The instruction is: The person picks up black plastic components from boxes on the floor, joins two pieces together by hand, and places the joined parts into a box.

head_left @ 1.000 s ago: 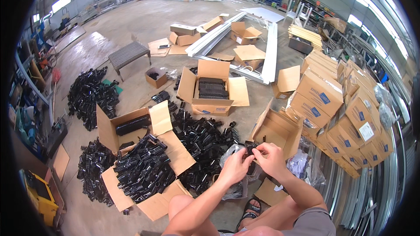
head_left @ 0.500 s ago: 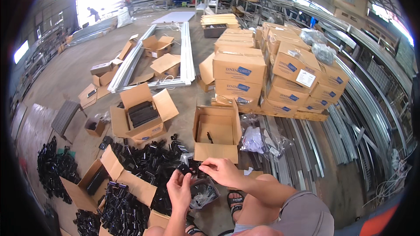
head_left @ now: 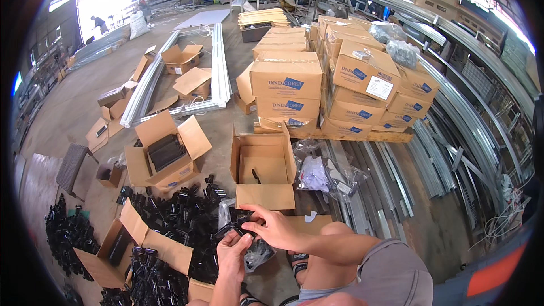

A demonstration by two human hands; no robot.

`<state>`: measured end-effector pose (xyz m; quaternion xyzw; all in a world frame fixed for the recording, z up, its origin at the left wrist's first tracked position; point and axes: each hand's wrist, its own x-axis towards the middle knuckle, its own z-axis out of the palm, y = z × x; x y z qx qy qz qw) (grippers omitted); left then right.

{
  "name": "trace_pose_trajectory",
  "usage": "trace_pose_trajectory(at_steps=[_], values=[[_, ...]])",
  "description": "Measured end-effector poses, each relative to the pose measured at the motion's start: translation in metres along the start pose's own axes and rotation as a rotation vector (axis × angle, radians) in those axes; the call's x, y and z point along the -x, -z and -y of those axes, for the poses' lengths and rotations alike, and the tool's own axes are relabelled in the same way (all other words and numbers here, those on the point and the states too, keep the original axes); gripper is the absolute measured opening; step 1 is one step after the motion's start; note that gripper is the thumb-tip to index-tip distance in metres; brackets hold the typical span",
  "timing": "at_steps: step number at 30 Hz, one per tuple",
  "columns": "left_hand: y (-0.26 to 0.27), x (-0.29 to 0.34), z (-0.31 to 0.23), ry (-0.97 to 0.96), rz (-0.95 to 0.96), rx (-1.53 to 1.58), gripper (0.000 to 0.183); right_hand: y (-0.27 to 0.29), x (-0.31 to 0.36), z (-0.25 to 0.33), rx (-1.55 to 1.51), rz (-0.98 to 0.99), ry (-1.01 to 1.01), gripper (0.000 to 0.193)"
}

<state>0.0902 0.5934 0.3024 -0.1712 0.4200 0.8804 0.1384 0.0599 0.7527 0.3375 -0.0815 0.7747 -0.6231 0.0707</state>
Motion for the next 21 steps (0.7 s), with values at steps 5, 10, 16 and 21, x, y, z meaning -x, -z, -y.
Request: trace_pose_trajectory(at_steps=[5, 10, 16, 21], values=[[-0.005, 0.001, -0.006, -0.043, -0.02, -0.207, 0.034, 0.001, 0.002, -0.012, 0.004, -0.039, 0.044, 0.034], [-0.001, 0.003, -0.005, -0.22, -0.029, -0.385, 0.035, -0.005, 0.008, -0.013, 0.381, -0.007, 0.231, 0.031], [0.012, -0.004, 0.004, -0.249, -0.115, -0.508, 0.034, -0.015, 0.015, -0.008, 0.53, -0.05, 0.421, 0.034], [0.004, 0.0, -0.002, -0.293, -0.123, -0.568, 0.028, -0.018, 0.015, -0.01, 0.586, 0.028, 0.348, 0.039]])
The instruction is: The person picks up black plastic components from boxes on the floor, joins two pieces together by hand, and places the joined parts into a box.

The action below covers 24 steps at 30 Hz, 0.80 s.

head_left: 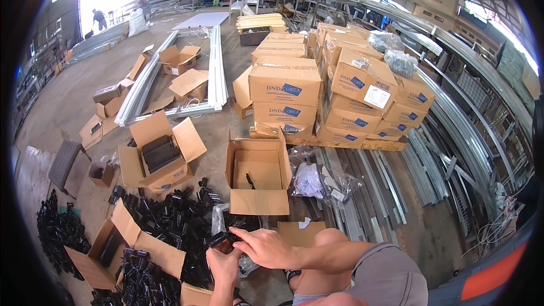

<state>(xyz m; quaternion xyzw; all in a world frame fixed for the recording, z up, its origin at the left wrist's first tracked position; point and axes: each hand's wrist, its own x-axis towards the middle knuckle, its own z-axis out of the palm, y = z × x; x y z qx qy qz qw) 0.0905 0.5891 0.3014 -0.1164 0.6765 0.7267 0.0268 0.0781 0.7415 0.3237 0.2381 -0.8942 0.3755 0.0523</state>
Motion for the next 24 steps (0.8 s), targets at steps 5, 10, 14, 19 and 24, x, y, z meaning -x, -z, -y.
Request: trace_pose_trajectory(at_steps=[5, 10, 14, 19, 24], values=[[0.007, 0.004, -0.017, 0.105, 0.152, 0.173, 0.024, 0.019, -0.018, -0.006, -0.175, -0.076, -0.135, 0.038], [0.012, 0.004, -0.02, 0.168, 0.236, 0.14, 0.021, 0.02, -0.025, -0.018, -0.232, -0.172, -0.225, 0.033], [0.004, 0.005, -0.025, 0.191, 0.288, 0.208, 0.023, 0.008, -0.024, -0.031, -0.337, -0.153, -0.16, 0.039], [0.007, 0.008, -0.037, 0.181, 0.229, 0.234, 0.016, 0.031, -0.036, -0.041, -0.822, 0.359, -0.4, 0.035], [0.024, 0.006, -0.024, 0.17, 0.166, 0.074, 0.04, 0.011, -0.029, -0.03, -0.889, 0.156, -0.363, 0.03]])
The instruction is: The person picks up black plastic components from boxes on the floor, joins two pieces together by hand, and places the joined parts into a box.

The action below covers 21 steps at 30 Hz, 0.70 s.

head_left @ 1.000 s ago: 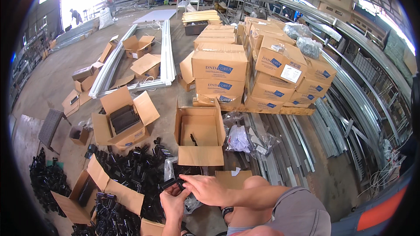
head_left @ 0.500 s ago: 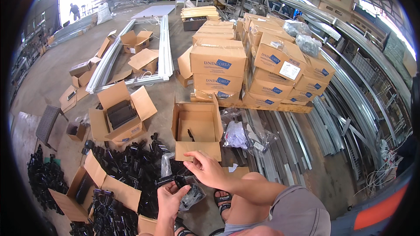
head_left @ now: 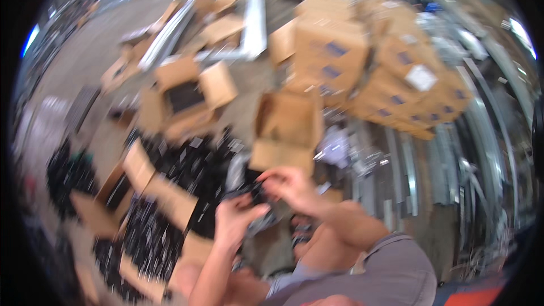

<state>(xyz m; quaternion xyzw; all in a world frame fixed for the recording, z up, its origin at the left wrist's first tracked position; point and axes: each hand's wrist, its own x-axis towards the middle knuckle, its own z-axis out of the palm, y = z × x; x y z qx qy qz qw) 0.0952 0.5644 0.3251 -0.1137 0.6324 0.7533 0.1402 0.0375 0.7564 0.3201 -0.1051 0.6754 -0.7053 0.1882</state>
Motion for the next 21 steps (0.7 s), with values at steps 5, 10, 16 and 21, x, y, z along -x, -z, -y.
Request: trace_pose_trajectory(at_steps=[5, 10, 16, 21], values=[[-0.007, 0.0, 0.0, 0.067, 0.074, 0.208, 0.043, -0.006, 0.013, 0.009, -0.055, -0.197, 0.035, 0.027], [0.0, 0.004, 0.001, 0.129, 0.072, 0.254, 0.046, -0.027, 0.013, 0.007, 0.032, -0.294, 0.062, 0.028], [-0.006, -0.003, 0.002, 0.184, 0.09, 0.308, 0.045, -0.02, 0.011, 0.002, 0.084, -0.37, 0.076, 0.028], [-0.004, -0.002, 0.002, 0.19, 0.126, 0.314, 0.041, -0.019, 0.014, -0.006, 0.155, -0.341, 0.119, 0.035]])
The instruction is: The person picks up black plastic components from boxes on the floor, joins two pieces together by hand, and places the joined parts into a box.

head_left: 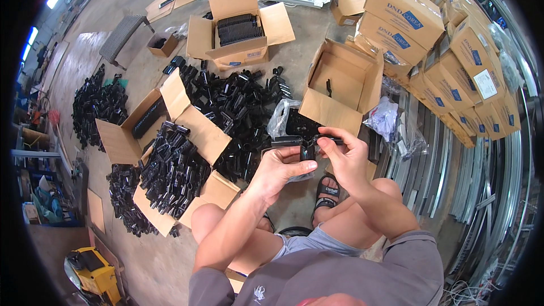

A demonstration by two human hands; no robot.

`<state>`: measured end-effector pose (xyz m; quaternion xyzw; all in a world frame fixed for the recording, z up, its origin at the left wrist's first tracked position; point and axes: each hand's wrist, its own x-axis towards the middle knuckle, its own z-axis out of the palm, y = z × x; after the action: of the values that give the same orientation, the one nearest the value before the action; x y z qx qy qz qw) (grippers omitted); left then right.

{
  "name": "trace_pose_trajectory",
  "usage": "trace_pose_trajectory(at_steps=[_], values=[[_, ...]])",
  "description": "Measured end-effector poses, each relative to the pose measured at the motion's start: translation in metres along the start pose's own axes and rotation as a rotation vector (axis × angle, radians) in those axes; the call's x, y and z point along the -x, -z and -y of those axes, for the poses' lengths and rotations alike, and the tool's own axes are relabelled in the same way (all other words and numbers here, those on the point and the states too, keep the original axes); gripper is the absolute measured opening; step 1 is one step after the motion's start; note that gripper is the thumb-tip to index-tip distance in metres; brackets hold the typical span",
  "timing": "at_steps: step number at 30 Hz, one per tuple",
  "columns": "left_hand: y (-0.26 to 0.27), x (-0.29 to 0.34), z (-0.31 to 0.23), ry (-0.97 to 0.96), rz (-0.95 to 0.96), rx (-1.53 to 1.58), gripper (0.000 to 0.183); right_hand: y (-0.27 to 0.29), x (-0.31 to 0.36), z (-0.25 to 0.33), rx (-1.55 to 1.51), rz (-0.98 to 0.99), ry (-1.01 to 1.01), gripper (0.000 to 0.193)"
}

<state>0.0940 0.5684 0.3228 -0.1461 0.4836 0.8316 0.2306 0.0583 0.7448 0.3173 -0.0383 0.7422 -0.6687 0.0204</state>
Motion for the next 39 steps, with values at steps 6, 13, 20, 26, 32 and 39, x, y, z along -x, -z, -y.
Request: trace_pose_trajectory(at_steps=[6, 13, 20, 26, 32, 39], values=[[0.018, 0.009, -0.029, -0.194, -0.098, 0.019, 0.028, 0.005, -0.021, 0.003, -0.281, -0.061, 0.006, 0.042], [0.067, -0.002, -0.066, -0.487, -0.51, -0.497, 0.028, 0.002, -0.08, -0.145, 0.703, 0.693, -0.22, 0.029], [0.069, -0.013, -0.069, -0.561, -0.725, -1.159, 0.029, -0.046, -0.134, -0.336, 1.088, 0.354, -0.071, 0.018], [0.068, -0.007, -0.066, -0.549, -0.591, -1.27, 0.035, -0.06, -0.151, -0.387, 1.102, 0.524, -0.513, 0.047], [0.071, -0.005, -0.067, -0.56, -0.548, -1.241, 0.04, -0.05, -0.155, -0.384, 0.994, 0.585, -0.572, 0.044], [0.071, -0.003, -0.06, -0.591, -0.497, -1.278, 0.041, -0.067, -0.145, -0.377, 0.986, 0.346, -0.65, 0.038]])
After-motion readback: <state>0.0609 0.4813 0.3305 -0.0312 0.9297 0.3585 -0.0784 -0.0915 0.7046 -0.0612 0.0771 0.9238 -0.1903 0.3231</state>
